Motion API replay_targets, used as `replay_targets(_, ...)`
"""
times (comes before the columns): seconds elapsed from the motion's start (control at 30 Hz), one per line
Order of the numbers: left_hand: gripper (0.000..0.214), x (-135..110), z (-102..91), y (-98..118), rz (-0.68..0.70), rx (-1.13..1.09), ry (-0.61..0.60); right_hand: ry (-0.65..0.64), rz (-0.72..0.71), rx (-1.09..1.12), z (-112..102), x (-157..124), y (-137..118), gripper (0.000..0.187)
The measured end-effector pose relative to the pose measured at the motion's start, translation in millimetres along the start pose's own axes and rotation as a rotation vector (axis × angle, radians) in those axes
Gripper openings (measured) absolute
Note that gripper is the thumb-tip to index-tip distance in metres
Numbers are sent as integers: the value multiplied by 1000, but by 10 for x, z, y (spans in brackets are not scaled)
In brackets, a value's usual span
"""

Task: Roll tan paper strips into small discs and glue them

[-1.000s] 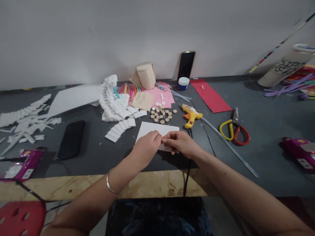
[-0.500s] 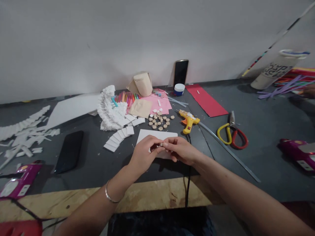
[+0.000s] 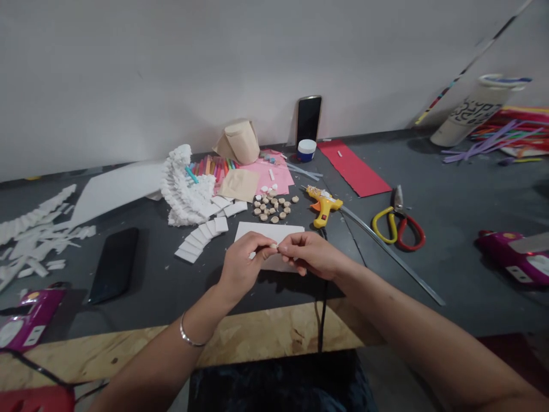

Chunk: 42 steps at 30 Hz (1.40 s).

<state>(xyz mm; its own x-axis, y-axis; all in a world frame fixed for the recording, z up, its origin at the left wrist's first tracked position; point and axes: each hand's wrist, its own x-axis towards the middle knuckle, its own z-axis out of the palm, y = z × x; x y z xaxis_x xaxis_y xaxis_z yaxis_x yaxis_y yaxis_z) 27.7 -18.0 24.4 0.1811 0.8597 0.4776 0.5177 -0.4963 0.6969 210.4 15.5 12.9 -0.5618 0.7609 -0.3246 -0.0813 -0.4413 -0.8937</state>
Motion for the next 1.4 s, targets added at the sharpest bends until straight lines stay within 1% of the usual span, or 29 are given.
replay_targets(0.17,15,6,-21,-53,129,131,-74,16,-8,-35,-21,5,14,39)
replay_targets(0.23,16,12,-51,-70,186,204,-147,27,-1,-75,-25,13,25,40)
replay_targets(0.33,19,23,-103,-74,252,316,-290,34,-3,-143,-15,23,47,40)
replay_targets(0.4,21,24,-127,-64,276,369,-347,37,-11,-163,2,26,59,41)
replay_targets(0.5,24,15,-133,-48,307,440,-362,53,-24,-185,28,24,64,42)
replay_targets(0.6,27,5,-110,-48,341,495,-342,74,-61,-227,42,18,54,42)
replay_targets(0.7,23,1,-78,-59,290,403,-281,84,-79,-248,50,9,39,42)
replay_targets(0.77,18,-1,-61,-57,217,277,-232,89,-69,-241,59,-1,33,42)
replay_targets(0.83,16,-6,-47,-41,139,162,-213,84,-52,-220,70,-14,36,44)
replay_targets(0.93,15,-23,-24,-17,13,9,-162,34,-18,-129,83,-28,55,46)
replay_targets(1.0,16,-40,-9,-13,-103,-31,-146,-18,10,-69,85,-29,68,46)
replay_targets(1.07,18,-55,-3,-11,-159,-8,-138,-46,29,-63,80,-25,76,47)
replay_targets(1.17,19,-60,-22,0,-129,146,-195,-30,31,-124,70,-9,79,47)
replay_targets(1.2,21,-56,-35,4,-113,213,-235,-22,32,-142,70,-1,80,46)
replay_targets(1.23,22,-50,-51,6,-129,287,-280,-11,38,-154,72,8,81,46)
replay_targets(1.33,14,-28,-105,-17,-108,410,-390,-6,95,-168,93,43,84,45)
replay_targets(1.4,10,-20,-135,-53,-20,450,-449,3,114,-160,111,69,85,45)
